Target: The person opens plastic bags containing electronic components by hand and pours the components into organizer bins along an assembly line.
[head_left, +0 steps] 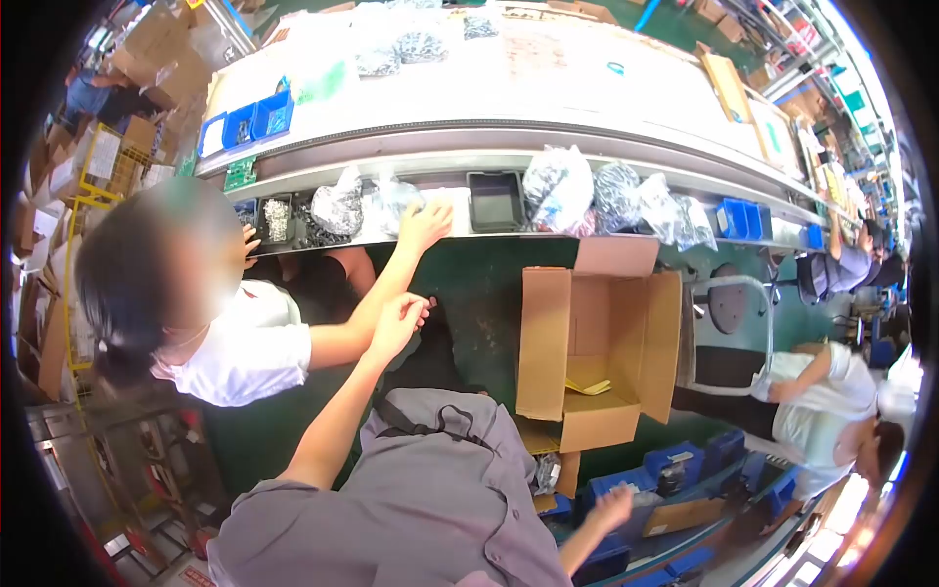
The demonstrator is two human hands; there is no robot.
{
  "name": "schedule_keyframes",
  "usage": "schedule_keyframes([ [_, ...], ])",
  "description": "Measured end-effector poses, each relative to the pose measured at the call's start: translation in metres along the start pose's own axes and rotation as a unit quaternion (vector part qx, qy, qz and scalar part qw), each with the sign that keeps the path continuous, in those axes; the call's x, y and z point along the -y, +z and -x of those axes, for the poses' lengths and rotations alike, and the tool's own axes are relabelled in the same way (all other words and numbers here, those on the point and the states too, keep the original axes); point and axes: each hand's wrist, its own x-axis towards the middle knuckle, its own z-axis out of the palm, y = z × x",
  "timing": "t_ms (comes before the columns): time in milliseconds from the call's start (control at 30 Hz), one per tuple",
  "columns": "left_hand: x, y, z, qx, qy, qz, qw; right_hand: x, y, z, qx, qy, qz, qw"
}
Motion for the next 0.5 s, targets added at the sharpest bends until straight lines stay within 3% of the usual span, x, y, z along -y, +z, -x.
schedule_keyframes([
  [67,-0.026,-0.010,-0.020,-0.078,0.050,-0.018,0.996,-0.018,0.095,0.018,0.134,-0.024,0.085,0.987],
  [100,-0.024,-0.018,-0.036,-0.109,0.048,0.009,0.993,0.004,0.148,0.058,0.171,-0.022,0.198,0.965],
  [133,-0.022,-0.026,-0.053,-0.139,0.049,0.035,0.988,0.014,0.192,0.081,0.248,-0.029,0.217,0.944],
  [167,-0.025,-0.032,-0.067,-0.171,0.057,0.036,0.983,-0.025,0.220,0.059,0.308,-0.122,0.216,0.918],
  [233,-0.044,-0.050,-0.084,-0.218,0.100,-0.044,0.970,-0.010,0.297,0.100,0.412,-0.285,0.283,0.818],
  [300,-0.048,-0.068,-0.102,-0.227,0.113,-0.033,0.967,0.012,0.361,0.148,0.490,-0.280,0.278,0.778],
  [367,-0.042,-0.085,-0.122,-0.282,0.169,-0.124,0.936,-0.002,0.407,0.156,0.544,-0.260,0.312,0.734],
  [467,-0.031,-0.107,-0.140,-0.331,0.165,-0.305,0.878,0.002,0.448,0.179,0.575,-0.300,0.316,0.692],
  [500,-0.029,-0.111,-0.144,-0.307,0.136,-0.312,0.889,0.000,0.451,0.178,0.576,-0.298,0.323,0.690],
])
